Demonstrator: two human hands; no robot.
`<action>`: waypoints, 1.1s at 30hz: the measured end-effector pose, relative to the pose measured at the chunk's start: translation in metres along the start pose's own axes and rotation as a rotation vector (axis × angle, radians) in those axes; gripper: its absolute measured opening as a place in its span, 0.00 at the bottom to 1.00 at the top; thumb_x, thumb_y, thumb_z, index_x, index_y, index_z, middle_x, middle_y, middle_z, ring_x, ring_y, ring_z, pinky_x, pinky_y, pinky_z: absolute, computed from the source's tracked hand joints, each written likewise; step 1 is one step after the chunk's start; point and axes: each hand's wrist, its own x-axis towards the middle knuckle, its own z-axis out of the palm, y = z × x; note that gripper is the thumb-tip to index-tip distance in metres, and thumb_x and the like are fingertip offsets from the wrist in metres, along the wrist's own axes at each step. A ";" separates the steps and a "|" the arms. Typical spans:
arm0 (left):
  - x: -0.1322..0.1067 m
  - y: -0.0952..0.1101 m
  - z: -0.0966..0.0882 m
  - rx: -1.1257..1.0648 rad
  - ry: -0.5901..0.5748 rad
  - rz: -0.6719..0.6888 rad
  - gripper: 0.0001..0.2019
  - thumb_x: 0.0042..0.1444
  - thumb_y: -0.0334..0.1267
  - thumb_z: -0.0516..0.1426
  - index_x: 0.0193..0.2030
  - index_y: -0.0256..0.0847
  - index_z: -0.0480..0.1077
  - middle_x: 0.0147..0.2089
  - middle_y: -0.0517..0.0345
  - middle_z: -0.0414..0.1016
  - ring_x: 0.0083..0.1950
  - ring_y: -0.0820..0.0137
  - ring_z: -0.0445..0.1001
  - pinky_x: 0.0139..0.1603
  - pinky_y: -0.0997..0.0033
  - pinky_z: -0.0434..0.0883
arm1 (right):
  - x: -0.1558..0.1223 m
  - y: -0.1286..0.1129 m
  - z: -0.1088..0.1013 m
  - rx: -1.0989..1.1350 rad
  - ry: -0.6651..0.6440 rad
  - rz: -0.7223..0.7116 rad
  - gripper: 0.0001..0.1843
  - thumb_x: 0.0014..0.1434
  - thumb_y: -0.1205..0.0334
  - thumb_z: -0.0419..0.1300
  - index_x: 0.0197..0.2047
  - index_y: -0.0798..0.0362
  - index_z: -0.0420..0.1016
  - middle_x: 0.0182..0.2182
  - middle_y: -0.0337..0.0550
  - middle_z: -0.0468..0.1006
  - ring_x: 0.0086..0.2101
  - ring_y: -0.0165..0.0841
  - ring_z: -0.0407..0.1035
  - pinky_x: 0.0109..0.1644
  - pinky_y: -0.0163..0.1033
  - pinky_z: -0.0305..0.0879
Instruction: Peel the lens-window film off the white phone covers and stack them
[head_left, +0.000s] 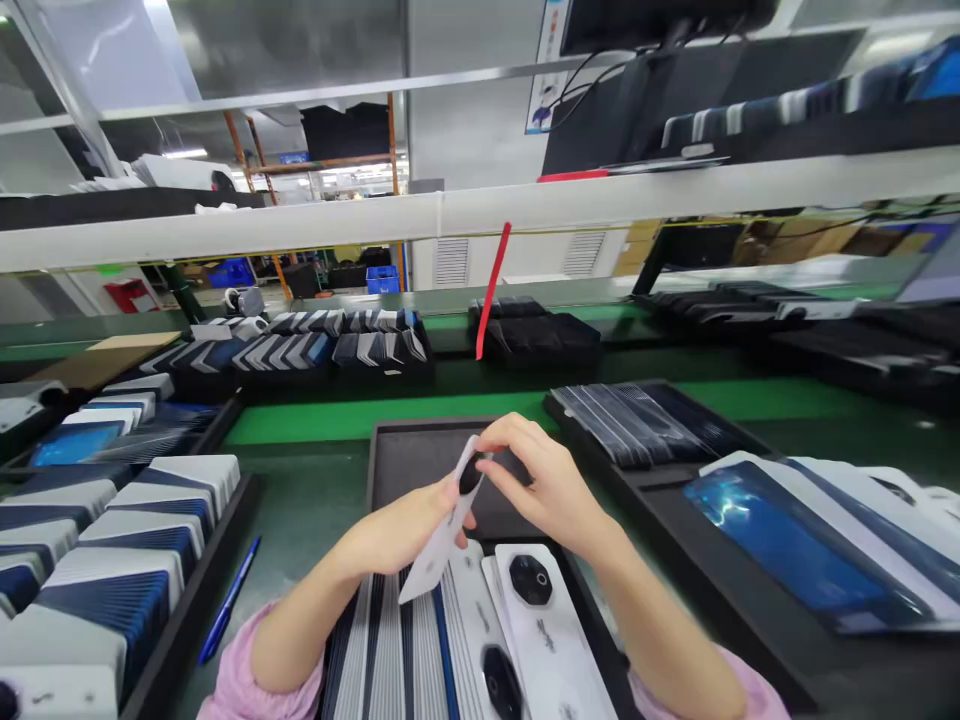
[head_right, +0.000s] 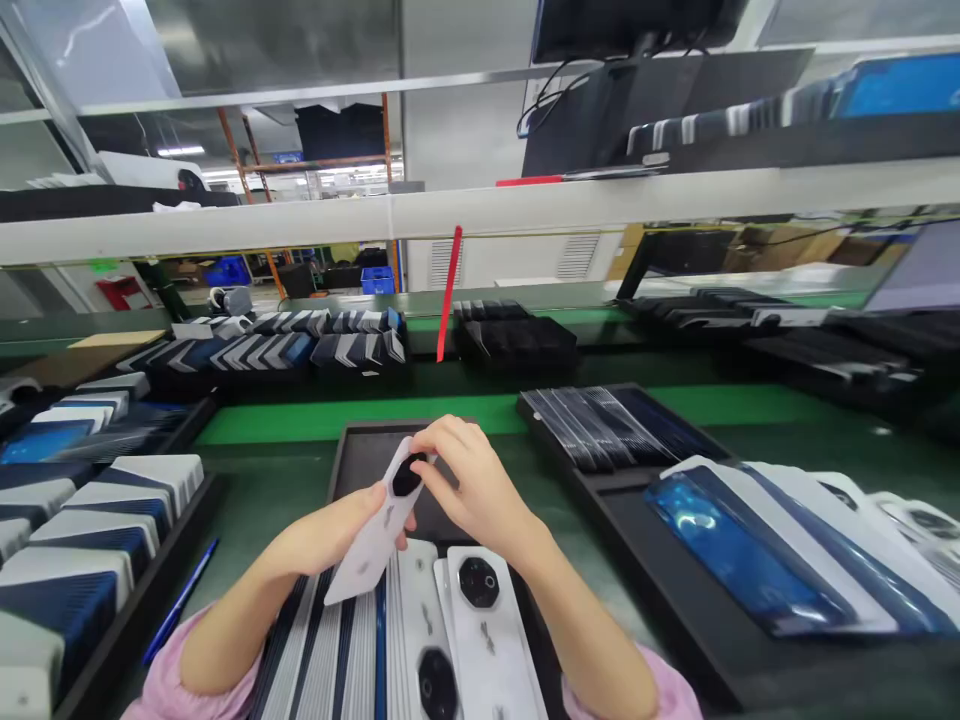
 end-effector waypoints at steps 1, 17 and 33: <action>-0.001 0.002 0.000 0.032 0.002 0.031 0.37 0.55 0.73 0.49 0.38 0.37 0.77 0.33 0.50 0.77 0.31 0.67 0.70 0.33 0.71 0.65 | 0.000 0.000 -0.002 0.000 0.002 -0.011 0.06 0.68 0.57 0.59 0.45 0.46 0.76 0.40 0.45 0.77 0.39 0.39 0.72 0.48 0.48 0.69; 0.002 -0.005 0.019 -0.793 -0.185 0.086 0.46 0.46 0.77 0.55 0.43 0.26 0.80 0.38 0.40 0.79 0.37 0.59 0.77 0.36 0.70 0.69 | -0.011 -0.012 -0.013 0.660 0.671 0.258 0.06 0.61 0.61 0.66 0.33 0.44 0.73 0.28 0.36 0.73 0.29 0.32 0.70 0.49 0.50 0.73; -0.004 -0.003 0.018 -0.720 -0.162 0.109 0.47 0.44 0.79 0.54 0.45 0.30 0.78 0.42 0.41 0.78 0.40 0.58 0.77 0.44 0.65 0.71 | 0.002 0.008 -0.023 1.146 0.721 0.768 0.25 0.35 0.60 0.81 0.27 0.52 0.68 0.27 0.33 0.62 0.24 0.22 0.57 0.39 0.37 0.73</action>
